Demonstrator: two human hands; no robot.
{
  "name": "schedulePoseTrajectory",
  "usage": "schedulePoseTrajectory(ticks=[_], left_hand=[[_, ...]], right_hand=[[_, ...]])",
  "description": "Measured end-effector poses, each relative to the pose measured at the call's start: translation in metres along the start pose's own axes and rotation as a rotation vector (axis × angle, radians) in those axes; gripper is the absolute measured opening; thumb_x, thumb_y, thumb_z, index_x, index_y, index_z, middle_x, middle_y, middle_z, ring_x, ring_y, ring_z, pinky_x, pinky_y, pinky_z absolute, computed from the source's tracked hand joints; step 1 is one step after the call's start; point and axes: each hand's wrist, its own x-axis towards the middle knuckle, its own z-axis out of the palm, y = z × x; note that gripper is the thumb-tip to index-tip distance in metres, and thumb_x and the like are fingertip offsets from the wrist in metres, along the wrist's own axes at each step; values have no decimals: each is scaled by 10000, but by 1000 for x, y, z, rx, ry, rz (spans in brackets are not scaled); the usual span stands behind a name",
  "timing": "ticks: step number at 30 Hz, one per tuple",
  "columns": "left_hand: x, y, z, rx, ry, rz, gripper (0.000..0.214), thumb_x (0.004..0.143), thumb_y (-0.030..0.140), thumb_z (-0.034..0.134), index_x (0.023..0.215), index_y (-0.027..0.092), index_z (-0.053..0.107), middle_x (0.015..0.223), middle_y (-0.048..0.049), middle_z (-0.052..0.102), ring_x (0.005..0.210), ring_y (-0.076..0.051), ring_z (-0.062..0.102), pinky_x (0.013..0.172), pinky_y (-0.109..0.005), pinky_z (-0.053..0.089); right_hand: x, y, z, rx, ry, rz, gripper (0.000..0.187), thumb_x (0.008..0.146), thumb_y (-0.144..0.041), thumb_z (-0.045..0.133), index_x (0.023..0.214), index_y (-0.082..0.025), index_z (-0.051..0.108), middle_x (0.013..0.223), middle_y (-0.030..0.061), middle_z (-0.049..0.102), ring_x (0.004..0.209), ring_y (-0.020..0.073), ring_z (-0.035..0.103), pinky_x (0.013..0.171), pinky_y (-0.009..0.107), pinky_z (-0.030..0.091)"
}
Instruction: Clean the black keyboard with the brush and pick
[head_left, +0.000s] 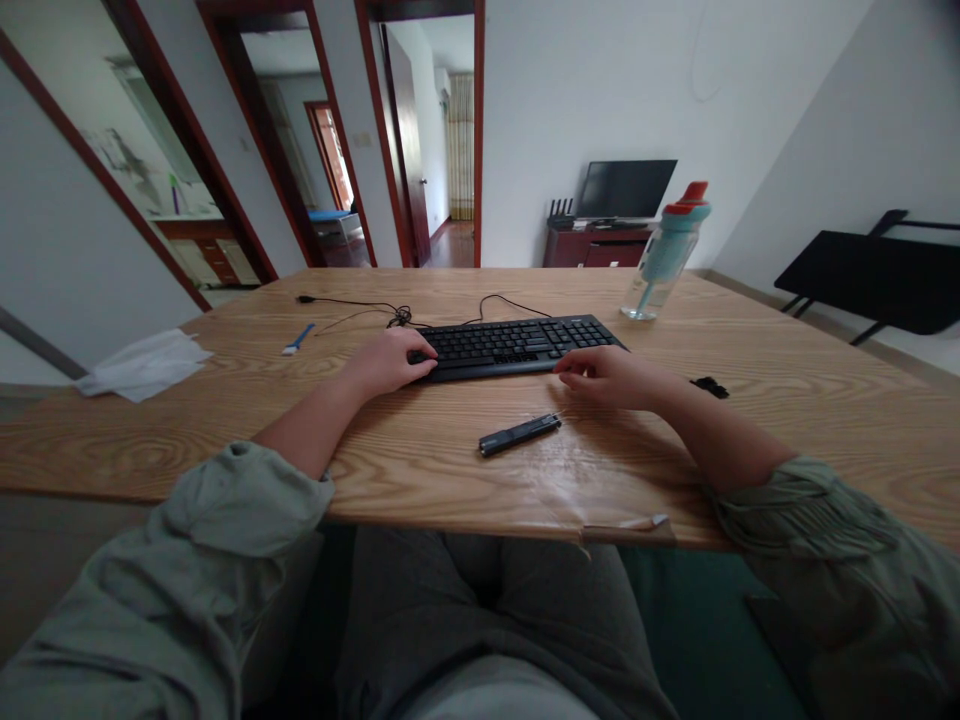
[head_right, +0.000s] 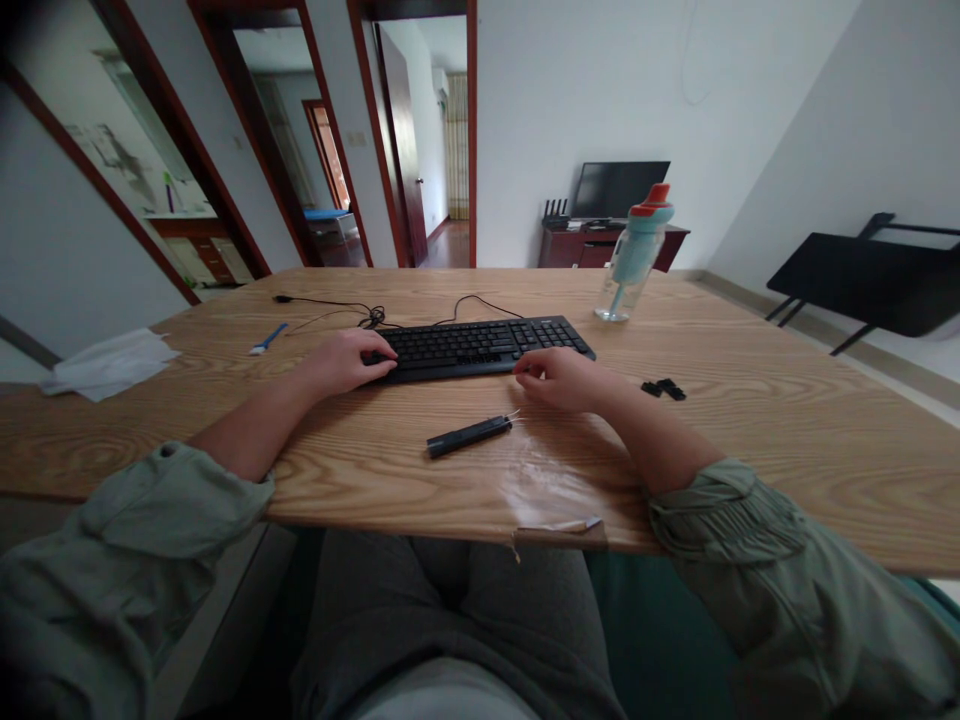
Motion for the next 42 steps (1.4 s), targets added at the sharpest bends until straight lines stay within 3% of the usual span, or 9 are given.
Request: schedulePoseTrajectory(ticks=[3,9,20,25,28,31,34,37,42], left_hand=[[17,20,12,-63,58,50,248,861,352,626,985,202,780,1030,-55,759,939,-193,661,908,-312,499],[55,58,45,5,12,206,217,874,276,622,976,189,793,1039,-80,761,978,-222,671,928,-356,511],[59,56,52,20,17,242,223,874,265,600,948,178,791,1040,-84,758,960,-217,676,930,-356,518],[59,56,56,37,8,239,205,864,283,620,919,177,787,1005,-89,768,975,-232,674,933,-366,516],[59,56,50,63,25,228,214,873,276,602,930,188,788,991,-84,772,953,-228,675,910,-355,516],[51,47,32,34,45,206,225,870,290,608,965,198,791,995,-71,774,953,-217,676,907,-335,507],[29,24,8,-26,23,131,254,857,354,635,987,205,796,981,-54,775,913,-195,676,870,-304,497],[3,0,-8,-39,-32,-28,295,839,396,651,1000,199,802,904,-47,771,801,-171,658,759,-274,480],[-12,-14,-12,6,-103,-110,309,843,406,648,1026,213,806,870,-32,770,753,-148,640,697,-246,447]], right_hand=[[4,-2,3,-11,3,2,263,876,-336,582,1028,-189,738,851,49,718,692,160,594,637,275,428],[3,-3,4,5,-15,-19,266,873,-324,581,1050,-197,733,838,43,717,673,157,591,618,272,417],[-1,-5,-4,25,36,2,266,863,-339,596,1029,-196,745,818,55,708,660,164,576,621,294,413],[-3,14,-19,70,209,-2,335,871,-412,569,1033,-173,738,769,65,682,661,180,571,620,309,422],[-5,28,-29,101,318,49,361,871,-469,565,985,-171,732,769,79,678,684,198,575,614,320,427],[-8,39,-33,102,361,76,360,869,-493,565,950,-183,729,777,87,685,697,211,577,616,335,437],[-9,46,-30,90,349,70,356,877,-484,554,971,-189,729,806,86,701,703,211,588,621,337,448],[-8,49,-25,84,304,48,370,877,-494,541,978,-193,732,790,74,705,684,204,593,598,327,444],[-4,47,-17,66,259,3,366,856,-492,556,957,-193,741,815,71,715,686,198,609,622,333,460]])
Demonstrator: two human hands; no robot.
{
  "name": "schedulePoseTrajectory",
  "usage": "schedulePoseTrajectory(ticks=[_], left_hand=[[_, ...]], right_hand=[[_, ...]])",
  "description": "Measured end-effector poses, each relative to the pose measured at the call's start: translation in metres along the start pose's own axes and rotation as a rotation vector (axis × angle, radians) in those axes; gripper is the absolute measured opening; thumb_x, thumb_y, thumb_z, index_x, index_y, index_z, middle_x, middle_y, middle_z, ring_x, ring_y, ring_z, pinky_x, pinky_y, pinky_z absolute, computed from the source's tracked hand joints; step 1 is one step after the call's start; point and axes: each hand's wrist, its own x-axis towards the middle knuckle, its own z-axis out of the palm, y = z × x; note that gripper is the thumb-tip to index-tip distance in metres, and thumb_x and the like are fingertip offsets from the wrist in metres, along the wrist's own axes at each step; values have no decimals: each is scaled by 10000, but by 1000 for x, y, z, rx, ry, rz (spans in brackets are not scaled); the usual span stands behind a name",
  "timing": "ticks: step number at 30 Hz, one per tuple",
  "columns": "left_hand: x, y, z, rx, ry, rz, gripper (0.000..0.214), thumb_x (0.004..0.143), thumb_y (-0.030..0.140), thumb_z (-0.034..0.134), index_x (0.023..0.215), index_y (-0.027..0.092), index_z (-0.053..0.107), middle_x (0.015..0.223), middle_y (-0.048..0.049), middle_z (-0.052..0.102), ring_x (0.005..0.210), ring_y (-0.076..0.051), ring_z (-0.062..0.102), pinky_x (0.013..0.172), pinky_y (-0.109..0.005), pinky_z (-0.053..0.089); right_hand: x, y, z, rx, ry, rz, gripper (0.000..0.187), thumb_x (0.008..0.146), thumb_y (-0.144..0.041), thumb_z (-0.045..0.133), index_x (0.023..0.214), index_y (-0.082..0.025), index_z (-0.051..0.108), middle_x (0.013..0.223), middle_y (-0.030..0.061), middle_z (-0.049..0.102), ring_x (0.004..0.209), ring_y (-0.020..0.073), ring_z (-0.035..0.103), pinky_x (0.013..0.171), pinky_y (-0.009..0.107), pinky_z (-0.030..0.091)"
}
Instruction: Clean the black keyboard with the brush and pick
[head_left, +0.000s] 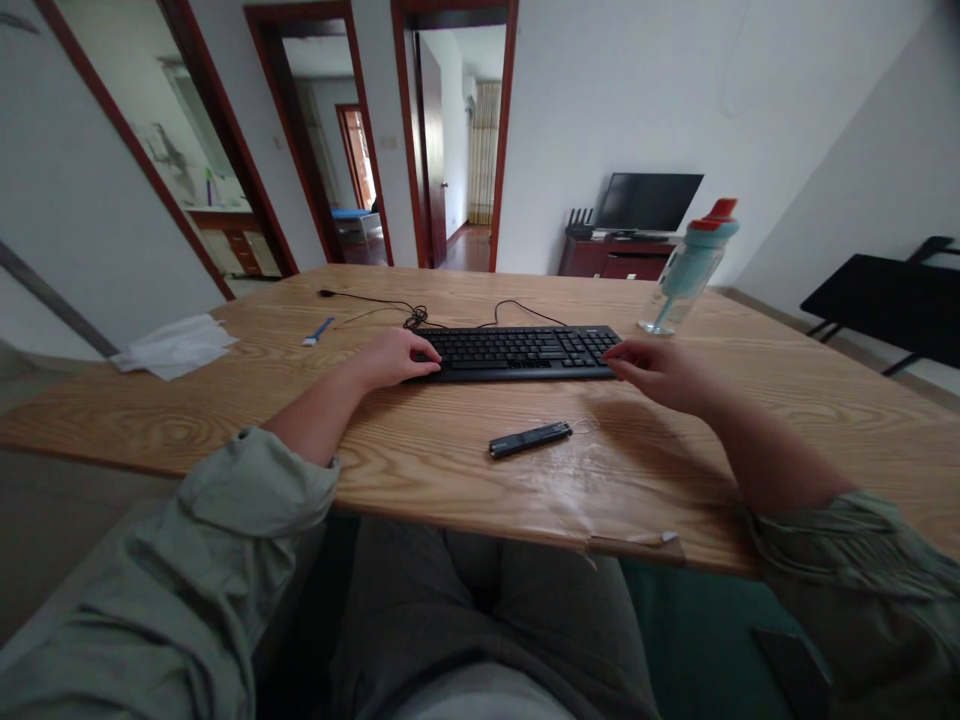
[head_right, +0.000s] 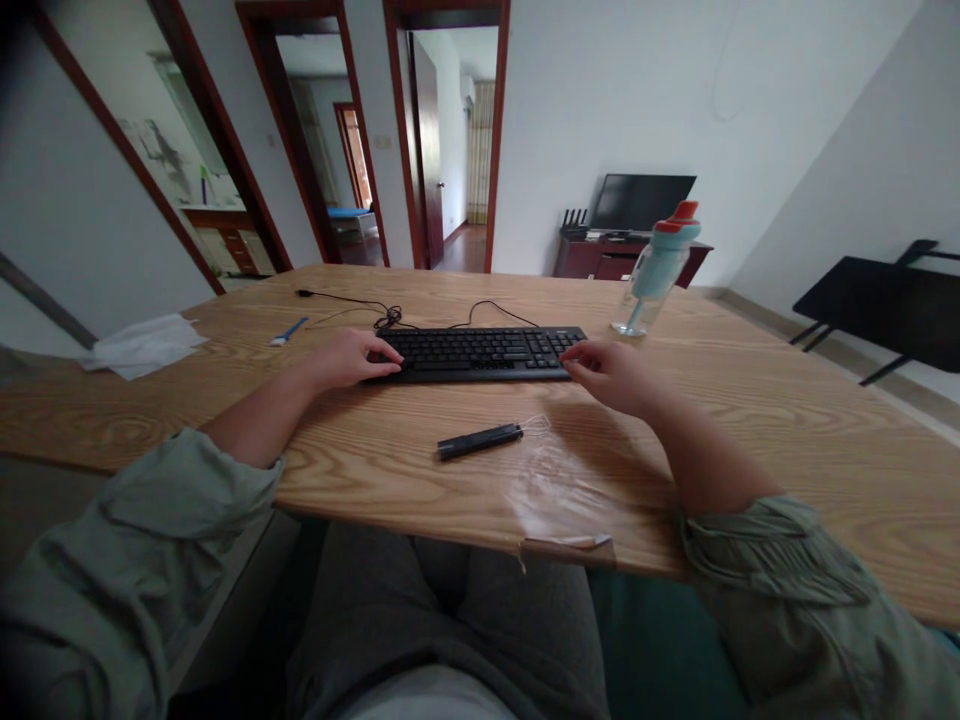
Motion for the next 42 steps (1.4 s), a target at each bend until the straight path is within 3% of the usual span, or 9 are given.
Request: schedulePoseTrajectory(ticks=[11,18,30,42], left_hand=[[10,9,7,233,-23,137,294,890,345,572,1038,230,798,1032,-34,777,937,-189,659,872,-298,489],[9,33,8,498,-21,229,343,927,233,447,902,166,782,968,-96,758,933,-232,634,874,-355,493],[5,18,12,287,15,87,301,923,333,524,1059,245,777,1066,-20,770,1023,-190,648,946,-293,485],[5,21,11,366,-1,107,335,945,334,487,1061,242,788,1049,-34,773,993,-208,634,924,-316,485]], right_hand=[[-1,-5,0,-41,-31,13,365,870,-475,553,990,-193,752,799,65,717,678,192,615,615,324,452],[-1,-5,-1,-35,-22,-10,336,877,-447,551,966,-195,754,854,72,738,737,208,645,654,330,471],[-2,-5,-2,-19,0,-12,326,858,-435,560,966,-194,751,827,67,732,718,205,636,656,336,472],[-2,-7,-2,-10,-7,5,326,855,-431,561,972,-195,753,811,60,728,703,199,633,639,327,469]])
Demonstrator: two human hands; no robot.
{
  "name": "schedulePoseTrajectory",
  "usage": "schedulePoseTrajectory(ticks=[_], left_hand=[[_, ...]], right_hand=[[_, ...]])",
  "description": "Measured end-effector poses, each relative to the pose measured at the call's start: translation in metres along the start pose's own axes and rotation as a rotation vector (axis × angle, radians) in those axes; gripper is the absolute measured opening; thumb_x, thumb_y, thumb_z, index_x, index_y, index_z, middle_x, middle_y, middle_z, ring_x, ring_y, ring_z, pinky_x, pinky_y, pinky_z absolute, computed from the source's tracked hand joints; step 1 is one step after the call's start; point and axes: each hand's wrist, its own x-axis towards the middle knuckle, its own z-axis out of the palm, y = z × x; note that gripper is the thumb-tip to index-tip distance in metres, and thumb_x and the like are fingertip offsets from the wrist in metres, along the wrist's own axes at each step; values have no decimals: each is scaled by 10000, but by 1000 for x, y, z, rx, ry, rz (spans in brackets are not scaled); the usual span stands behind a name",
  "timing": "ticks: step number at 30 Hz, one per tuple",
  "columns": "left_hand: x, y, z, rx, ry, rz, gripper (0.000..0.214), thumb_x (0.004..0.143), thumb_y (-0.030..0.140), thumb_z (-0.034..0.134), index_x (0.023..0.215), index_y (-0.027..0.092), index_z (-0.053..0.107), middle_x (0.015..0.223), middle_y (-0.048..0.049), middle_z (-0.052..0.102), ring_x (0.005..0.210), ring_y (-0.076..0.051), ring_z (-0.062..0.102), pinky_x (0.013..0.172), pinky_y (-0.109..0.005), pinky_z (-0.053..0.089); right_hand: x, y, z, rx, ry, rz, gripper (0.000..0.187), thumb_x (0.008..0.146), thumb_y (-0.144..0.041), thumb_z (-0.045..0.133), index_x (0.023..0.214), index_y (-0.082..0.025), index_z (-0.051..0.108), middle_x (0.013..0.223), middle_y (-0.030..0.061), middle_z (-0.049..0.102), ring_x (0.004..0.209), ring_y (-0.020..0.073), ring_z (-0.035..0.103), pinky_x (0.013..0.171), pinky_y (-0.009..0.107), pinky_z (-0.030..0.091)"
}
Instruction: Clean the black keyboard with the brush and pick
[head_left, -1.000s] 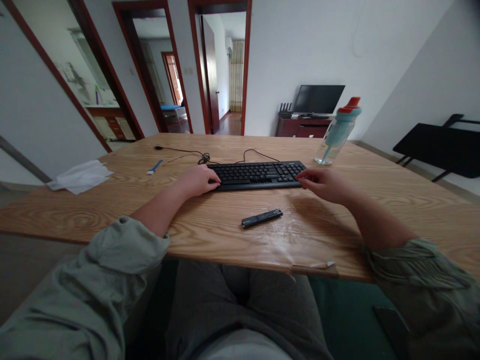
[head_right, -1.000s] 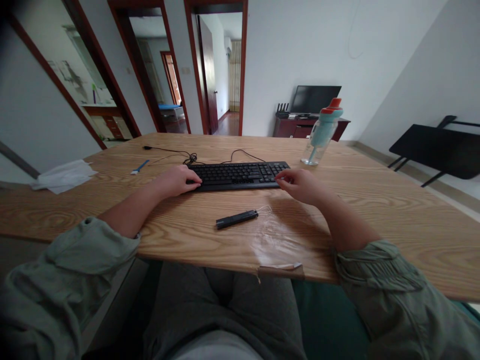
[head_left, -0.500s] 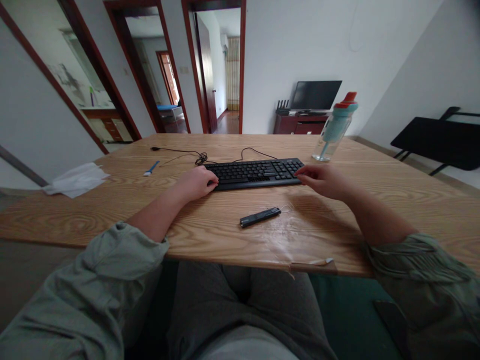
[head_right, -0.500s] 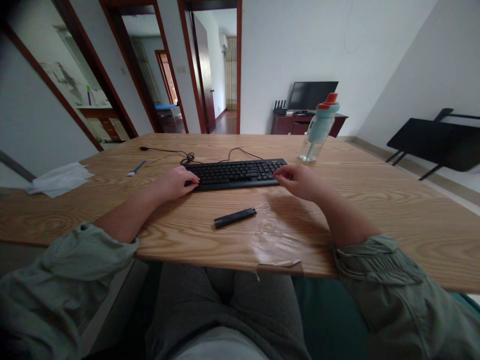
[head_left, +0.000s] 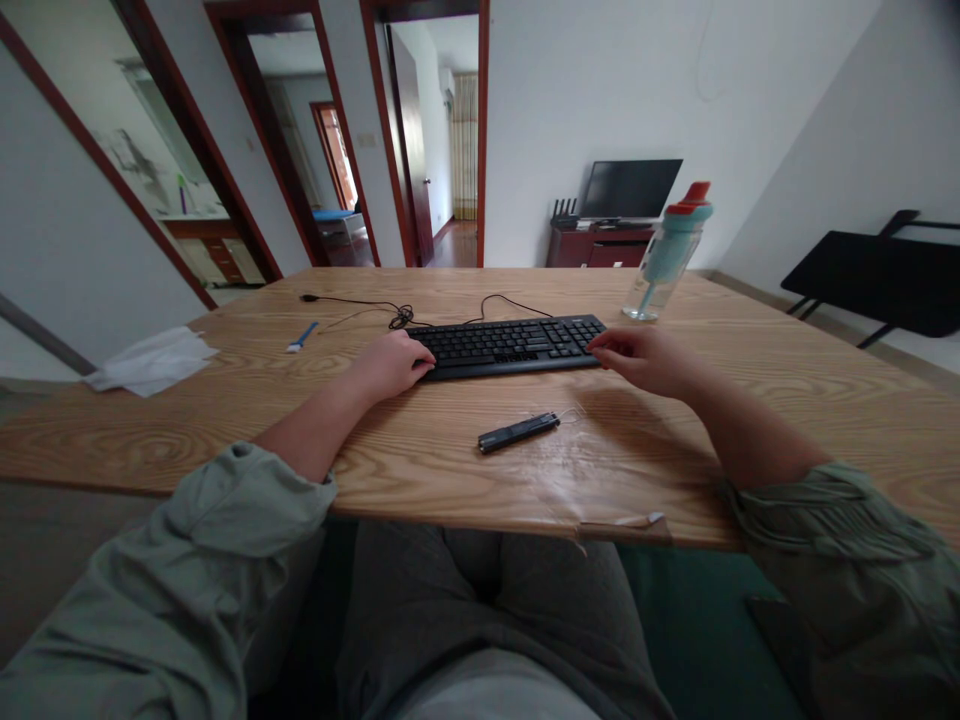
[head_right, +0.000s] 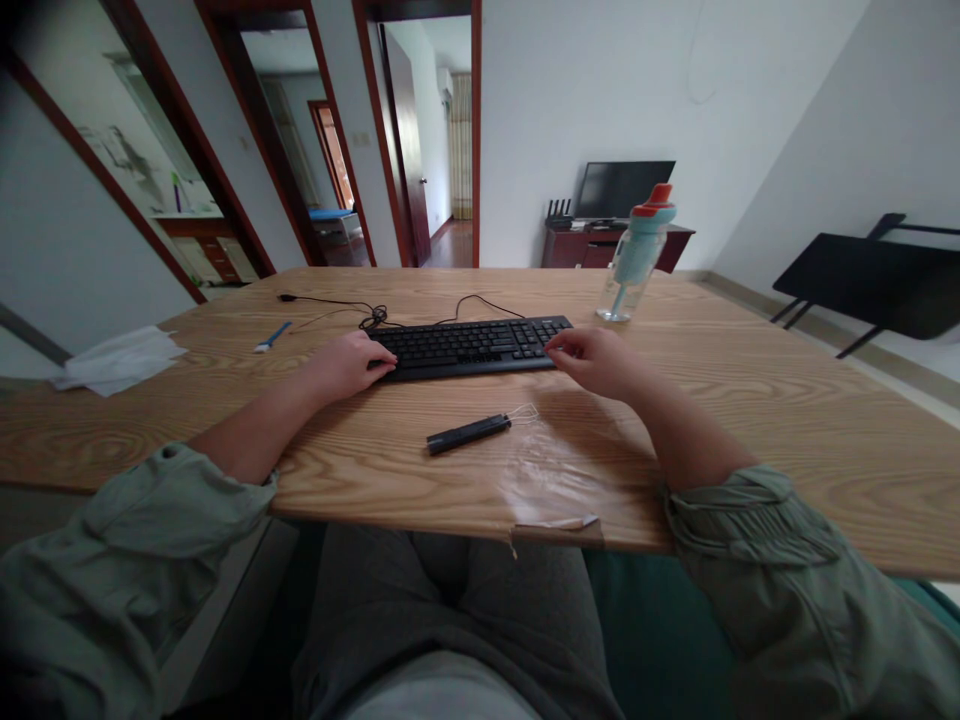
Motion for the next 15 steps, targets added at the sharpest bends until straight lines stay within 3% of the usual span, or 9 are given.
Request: schedulePoseTrajectory(ticks=[9,15], left_hand=[[2,-1,1,42,-20,31,363,945,325,448,1040,258,792,1025,-34,777,966,-213,631,880,-326,484],[0,14,-4,171,-40,13,407,967,312,407,980,203,799,952,-106,767,935,-252,657,835,-372,486]], right_hand=[[-1,0,-1,-25,1,-12,308,873,-422,558,971,-206,755,853,58,746,734,199,647,657,321,476],[1,1,1,-12,-12,-3,280,858,-405,578,956,-212,756,871,63,745,755,215,651,679,336,482]])
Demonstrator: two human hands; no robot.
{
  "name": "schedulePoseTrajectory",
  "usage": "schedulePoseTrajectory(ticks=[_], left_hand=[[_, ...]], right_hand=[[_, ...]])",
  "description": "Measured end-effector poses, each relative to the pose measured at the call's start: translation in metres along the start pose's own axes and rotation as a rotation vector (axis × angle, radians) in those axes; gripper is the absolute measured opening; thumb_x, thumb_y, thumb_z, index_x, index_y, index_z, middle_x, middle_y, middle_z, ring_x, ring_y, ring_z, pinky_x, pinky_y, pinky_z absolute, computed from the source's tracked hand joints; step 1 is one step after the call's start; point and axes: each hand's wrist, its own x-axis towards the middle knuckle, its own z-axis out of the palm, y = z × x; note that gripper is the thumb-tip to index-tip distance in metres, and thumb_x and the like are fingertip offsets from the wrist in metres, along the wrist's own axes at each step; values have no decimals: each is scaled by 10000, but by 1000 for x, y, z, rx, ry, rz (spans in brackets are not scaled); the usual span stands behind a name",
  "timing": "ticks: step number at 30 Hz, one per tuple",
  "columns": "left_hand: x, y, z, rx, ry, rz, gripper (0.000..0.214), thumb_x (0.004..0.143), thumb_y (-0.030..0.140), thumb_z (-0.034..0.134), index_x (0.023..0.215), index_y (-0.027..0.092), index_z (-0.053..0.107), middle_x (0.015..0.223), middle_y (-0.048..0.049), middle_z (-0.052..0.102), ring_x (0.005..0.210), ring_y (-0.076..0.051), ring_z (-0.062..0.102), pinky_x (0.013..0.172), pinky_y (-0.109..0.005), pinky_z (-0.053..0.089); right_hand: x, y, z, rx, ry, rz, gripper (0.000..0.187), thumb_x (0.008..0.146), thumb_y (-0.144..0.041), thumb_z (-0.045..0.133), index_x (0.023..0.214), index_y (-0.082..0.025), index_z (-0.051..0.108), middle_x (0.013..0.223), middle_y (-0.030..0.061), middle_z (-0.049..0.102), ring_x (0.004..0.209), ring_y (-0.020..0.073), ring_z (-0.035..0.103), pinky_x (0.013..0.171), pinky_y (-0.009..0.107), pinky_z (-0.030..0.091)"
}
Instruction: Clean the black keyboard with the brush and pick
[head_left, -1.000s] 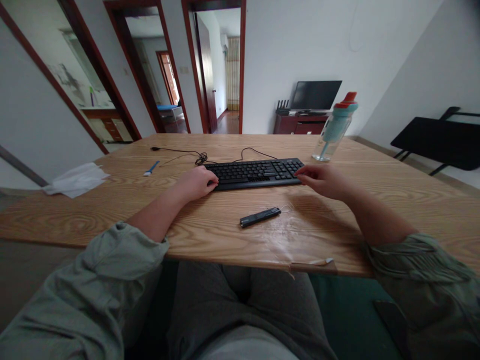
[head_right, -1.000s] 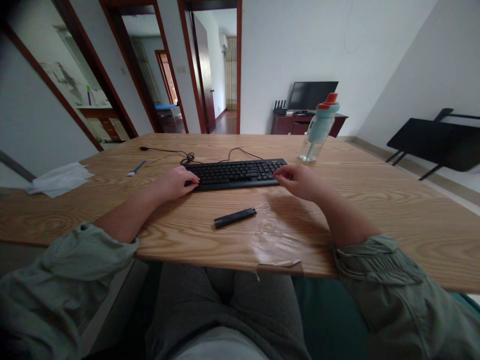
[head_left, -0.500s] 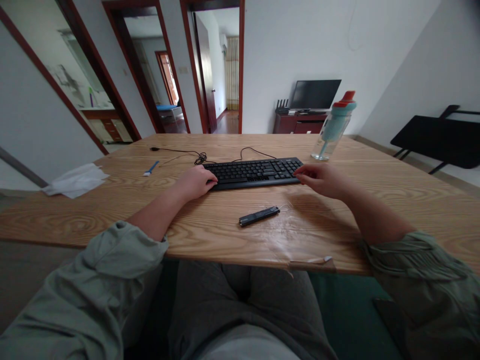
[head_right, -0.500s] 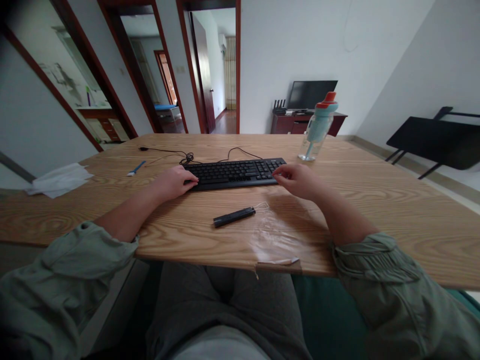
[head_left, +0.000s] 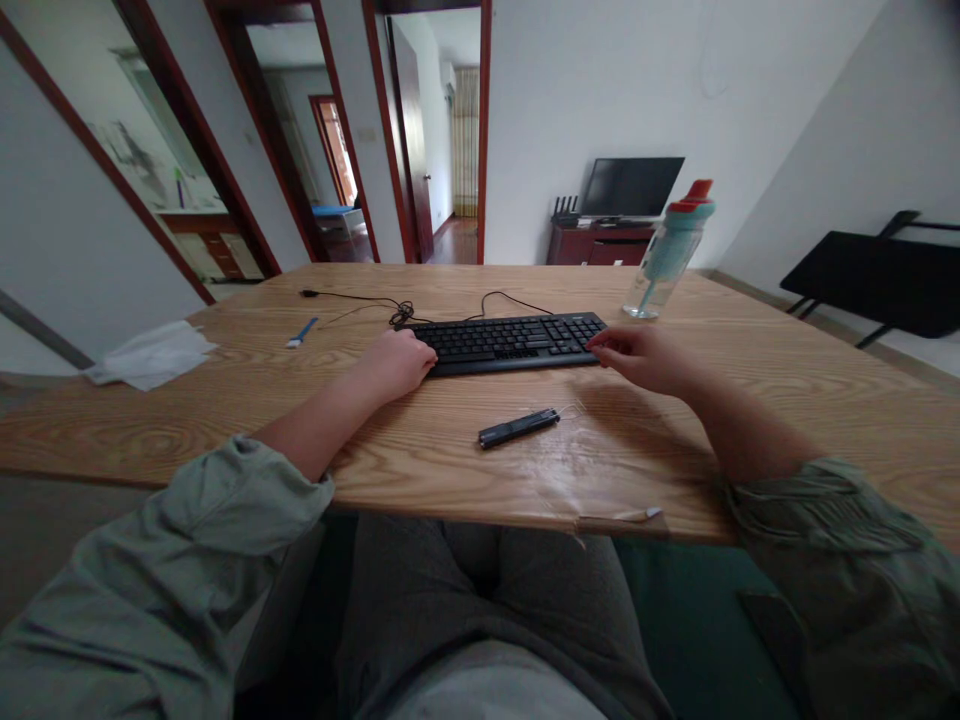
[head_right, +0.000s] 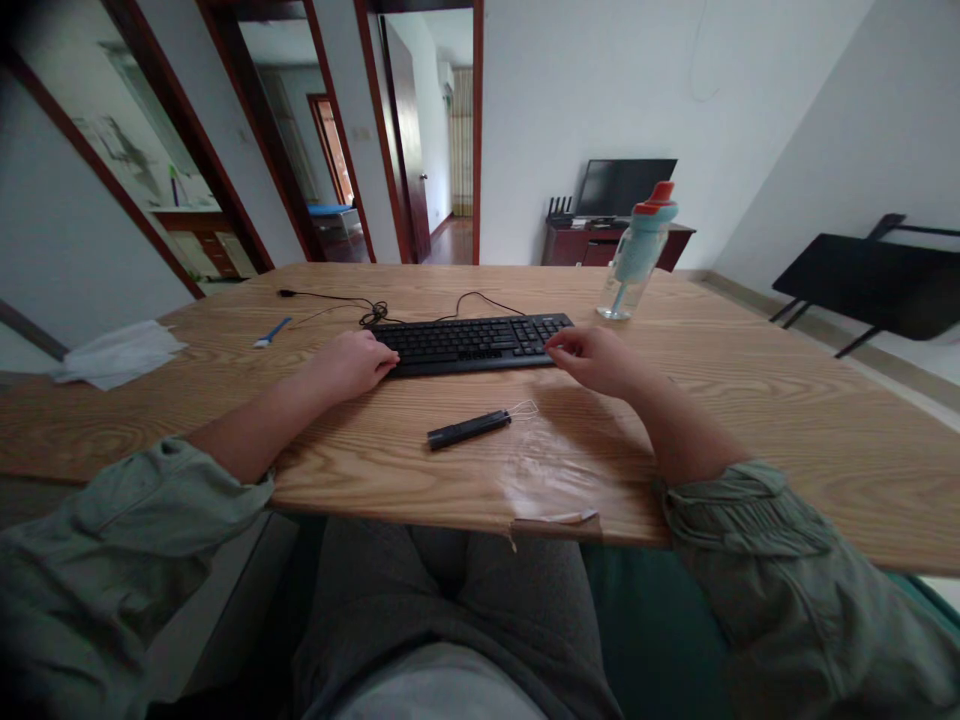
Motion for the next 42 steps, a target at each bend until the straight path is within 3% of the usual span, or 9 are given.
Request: schedulePoseTrajectory(ticks=[4,10,13,17,24,30,33,38,42], left_hand=[[-2,10,-1,57,3,-21,375,929,238,427,987,186,794,930,-131,751,948,-262,672,830,-378,482],[-5,18,2,75,7,-12,362,868,119,428,937,147,783,927,-160,748,931,-287,686,813,-400,491],[-7,17,2,35,52,-54,329,882,173,449,938,154,773,953,-139,755,963,-284,685,833,-391,502],[-6,15,3,-58,90,-116,354,890,231,443,1031,170,762,1074,-113,745,994,-262,685,841,-366,526],[-4,17,-3,-93,23,-158,354,872,266,450,970,192,782,1051,-92,758,984,-262,693,798,-343,531],[18,-32,14,-326,277,-487,396,938,382,421,1152,223,713,1158,-85,746,1034,-244,678,900,-351,527],[48,-49,36,-419,173,-626,511,952,491,404,1292,185,631,1251,-147,705,1120,-256,669,926,-357,527],[75,-44,55,-494,81,-514,572,962,572,340,1219,193,683,1267,-151,700,1142,-269,672,930,-348,526],[70,-38,51,-474,94,-450,585,975,582,310,1206,208,695,1236,-131,719,1089,-243,694,911,-313,530]], right_hand=[[-5,5,-21,4,99,77,281,861,-358,583,961,-159,755,796,87,719,686,190,605,642,323,445],[-42,44,-73,66,641,361,317,880,-310,560,1051,-106,733,884,174,725,641,161,564,588,320,396],[-65,76,-83,-60,459,496,200,833,-274,607,936,-158,733,859,173,734,625,179,575,607,346,414],[-84,106,-81,-84,220,441,204,803,-373,646,864,-198,733,835,170,745,691,267,653,644,400,471],[-77,107,-51,-202,-26,338,431,771,-512,675,1056,-205,779,1026,141,726,788,281,680,692,409,552],[-59,80,-26,-407,21,71,300,863,-359,565,967,-203,799,1100,138,707,941,288,661,915,450,523],[-25,54,-17,-375,80,-116,272,859,-334,578,1000,-205,771,1109,125,724,1055,306,633,996,460,474],[48,46,-5,-84,333,322,307,889,-347,514,973,-142,727,984,152,740,884,271,674,824,391,524],[67,58,11,0,231,424,195,852,-314,553,830,-180,692,871,119,729,817,249,666,759,353,524]])
